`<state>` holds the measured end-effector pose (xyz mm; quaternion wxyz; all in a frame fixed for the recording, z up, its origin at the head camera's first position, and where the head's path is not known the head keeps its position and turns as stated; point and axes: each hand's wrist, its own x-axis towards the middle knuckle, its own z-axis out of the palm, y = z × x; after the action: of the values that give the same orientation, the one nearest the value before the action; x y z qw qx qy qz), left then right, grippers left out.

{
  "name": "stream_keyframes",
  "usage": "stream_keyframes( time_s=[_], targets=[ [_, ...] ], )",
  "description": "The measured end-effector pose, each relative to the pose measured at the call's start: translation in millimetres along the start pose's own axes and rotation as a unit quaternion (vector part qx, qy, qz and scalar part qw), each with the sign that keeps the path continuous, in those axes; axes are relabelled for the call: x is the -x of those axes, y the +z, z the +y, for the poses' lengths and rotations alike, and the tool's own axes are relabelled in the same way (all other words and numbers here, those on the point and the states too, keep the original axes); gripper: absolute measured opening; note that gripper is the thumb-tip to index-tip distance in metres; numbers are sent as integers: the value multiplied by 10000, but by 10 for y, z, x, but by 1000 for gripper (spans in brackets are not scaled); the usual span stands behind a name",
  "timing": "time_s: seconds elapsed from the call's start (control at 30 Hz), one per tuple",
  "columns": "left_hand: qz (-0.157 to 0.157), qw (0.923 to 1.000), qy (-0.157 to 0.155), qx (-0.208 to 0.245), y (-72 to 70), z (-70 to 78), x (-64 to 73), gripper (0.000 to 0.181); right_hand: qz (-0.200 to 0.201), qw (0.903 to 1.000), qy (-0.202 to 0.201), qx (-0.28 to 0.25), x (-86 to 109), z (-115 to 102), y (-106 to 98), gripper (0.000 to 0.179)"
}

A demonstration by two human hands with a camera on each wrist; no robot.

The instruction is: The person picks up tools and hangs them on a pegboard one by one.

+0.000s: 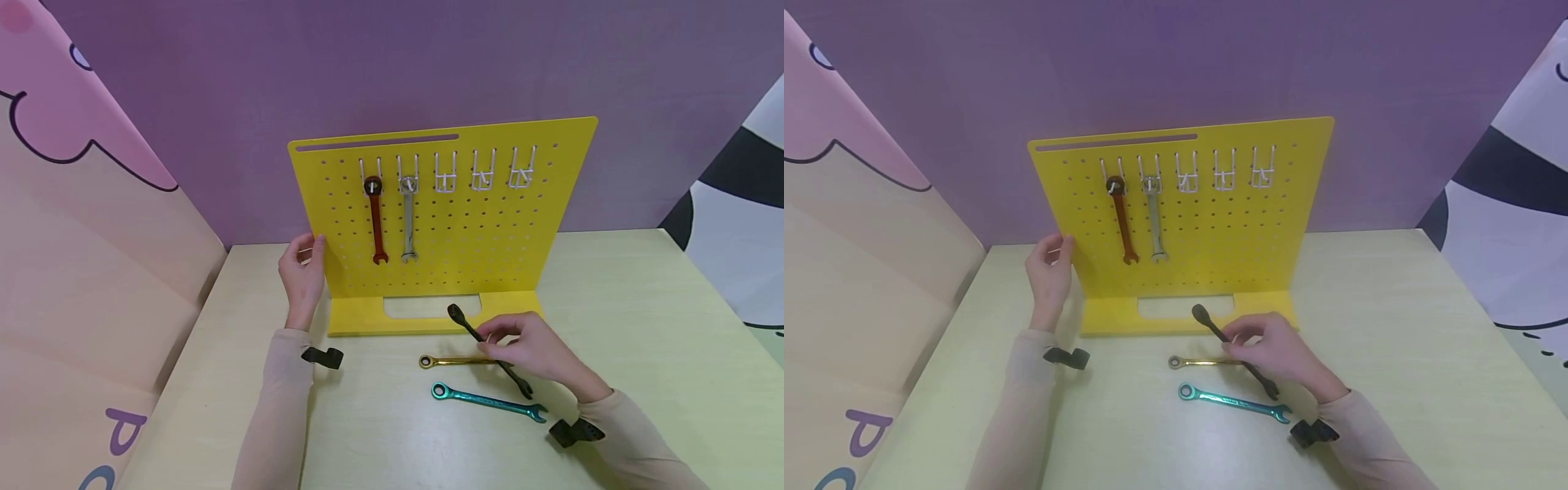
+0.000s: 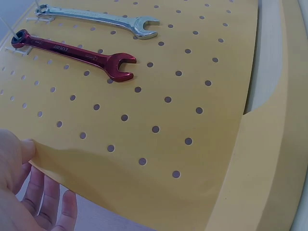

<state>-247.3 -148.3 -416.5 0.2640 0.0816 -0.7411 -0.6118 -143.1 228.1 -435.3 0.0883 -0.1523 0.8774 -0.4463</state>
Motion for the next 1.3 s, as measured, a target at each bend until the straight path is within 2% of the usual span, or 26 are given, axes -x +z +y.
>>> stream_keyframes(
  time_s=[0.2, 0.43, 0.83, 1.2, 1.3],
  targets=[
    [-8, 10000, 15, 60, 1, -16, -11, 31, 403, 9989, -89, -223, 21, -35, 2, 23],
    [-17, 10000, 7, 72, 4, -24, -21, 32, 972, 9932, -346, -533, 43, -94, 10, 17],
    [-88, 9999, -93, 2, -6, -17, 2, 33, 1602, 9858, 299, -413, 34, -182, 13, 26],
    [-63, 9998, -184, -38, 3, -41, 7, 33, 2040, 9769, 159, -616, 29, -261, 57, 26],
    [-73, 9999, -89, 1, 7, -41, 6, 33, 2204, 9732, 192, -623, 18, -284, 69, 27]
  ],
)
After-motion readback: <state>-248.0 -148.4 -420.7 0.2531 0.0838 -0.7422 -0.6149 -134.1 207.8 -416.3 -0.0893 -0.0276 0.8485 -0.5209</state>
